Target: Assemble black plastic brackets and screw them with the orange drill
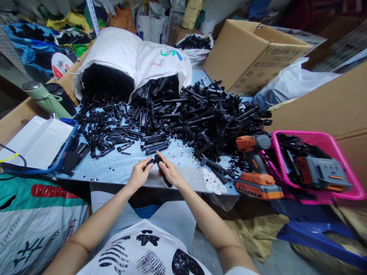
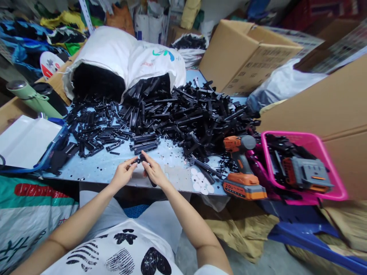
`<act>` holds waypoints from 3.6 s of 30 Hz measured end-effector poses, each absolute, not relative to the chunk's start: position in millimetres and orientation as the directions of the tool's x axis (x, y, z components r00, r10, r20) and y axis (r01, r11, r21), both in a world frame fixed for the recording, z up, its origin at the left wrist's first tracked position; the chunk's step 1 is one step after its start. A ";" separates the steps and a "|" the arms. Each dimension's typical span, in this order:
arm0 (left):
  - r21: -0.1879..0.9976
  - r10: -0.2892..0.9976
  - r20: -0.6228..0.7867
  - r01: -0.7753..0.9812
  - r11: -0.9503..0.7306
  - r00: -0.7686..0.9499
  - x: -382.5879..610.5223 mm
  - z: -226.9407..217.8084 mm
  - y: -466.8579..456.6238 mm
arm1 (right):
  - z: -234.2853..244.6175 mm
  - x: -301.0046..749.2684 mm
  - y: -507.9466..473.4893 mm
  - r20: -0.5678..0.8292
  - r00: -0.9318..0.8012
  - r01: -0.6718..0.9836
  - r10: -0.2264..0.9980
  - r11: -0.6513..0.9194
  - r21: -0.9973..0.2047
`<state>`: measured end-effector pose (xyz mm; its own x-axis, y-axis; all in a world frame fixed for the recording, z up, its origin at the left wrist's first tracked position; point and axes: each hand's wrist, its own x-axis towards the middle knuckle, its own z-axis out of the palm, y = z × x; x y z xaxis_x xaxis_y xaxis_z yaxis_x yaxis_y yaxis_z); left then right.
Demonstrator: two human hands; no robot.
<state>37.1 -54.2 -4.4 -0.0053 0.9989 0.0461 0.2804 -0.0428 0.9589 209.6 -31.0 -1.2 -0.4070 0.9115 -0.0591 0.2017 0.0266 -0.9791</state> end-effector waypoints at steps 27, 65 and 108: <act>0.854 0.917 0.384 0.418 -0.308 -0.108 47.6 13.1 -56.7 | -1.6 163.2 -53.0 0.053 -0.156 0.084 0.986 0.067 -0.994; 0.903 0.890 0.121 0.323 -0.283 0.440 44.6 -0.3 -34.3 | 22.2 279.0 -52.3 -0.140 -0.643 0.636 0.753 0.423 -0.646; 0.275 0.886 0.330 0.864 -0.422 0.327 26.3 -1.8 90.8 | -35.8 284.6 -39.6 0.051 -0.513 0.828 0.857 0.509 -0.233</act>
